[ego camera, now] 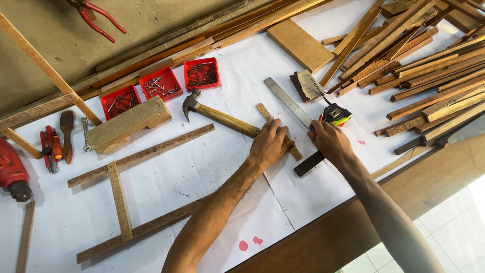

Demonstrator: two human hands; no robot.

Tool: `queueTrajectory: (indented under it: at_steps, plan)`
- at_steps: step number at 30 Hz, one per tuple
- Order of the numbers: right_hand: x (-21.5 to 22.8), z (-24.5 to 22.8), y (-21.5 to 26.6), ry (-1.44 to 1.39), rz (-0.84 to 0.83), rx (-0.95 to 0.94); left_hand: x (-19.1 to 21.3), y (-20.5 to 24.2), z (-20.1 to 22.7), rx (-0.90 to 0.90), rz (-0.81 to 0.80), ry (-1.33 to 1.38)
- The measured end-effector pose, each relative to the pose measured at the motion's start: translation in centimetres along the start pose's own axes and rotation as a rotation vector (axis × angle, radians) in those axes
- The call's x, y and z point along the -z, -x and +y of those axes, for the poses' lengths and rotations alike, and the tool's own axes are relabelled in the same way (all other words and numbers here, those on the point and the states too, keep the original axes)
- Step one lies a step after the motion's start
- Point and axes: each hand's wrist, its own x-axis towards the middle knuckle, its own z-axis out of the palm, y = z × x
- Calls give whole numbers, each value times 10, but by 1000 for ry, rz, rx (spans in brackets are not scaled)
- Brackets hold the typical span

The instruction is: Measuring, marking, and hammering nails to assemble a wooden frame.

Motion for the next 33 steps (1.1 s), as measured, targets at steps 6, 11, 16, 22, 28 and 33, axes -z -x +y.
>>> queueTrajectory:
  at_steps: [6, 11, 16, 22, 28, 33]
  plan:
    - [25, -31, 7, 258, 2, 92, -12, 3, -9, -154, 43, -101]
    - [18, -51, -1, 265, 21, 241, 18, 18, -8, -213, 55, -72]
    - [30, -90, -7, 235, 17, 205, 66, 41, -15, -169, 128, -36]
    - [38, -184, -43, -120, 68, 412, 135, 92, -62, -14, 206, -106]
    - [3, -269, -105, -145, 102, 597, 198, 174, -151, 223, 308, -273]
    - [-13, -343, -147, -98, 152, 731, 234, 216, -192, 318, 247, -357]
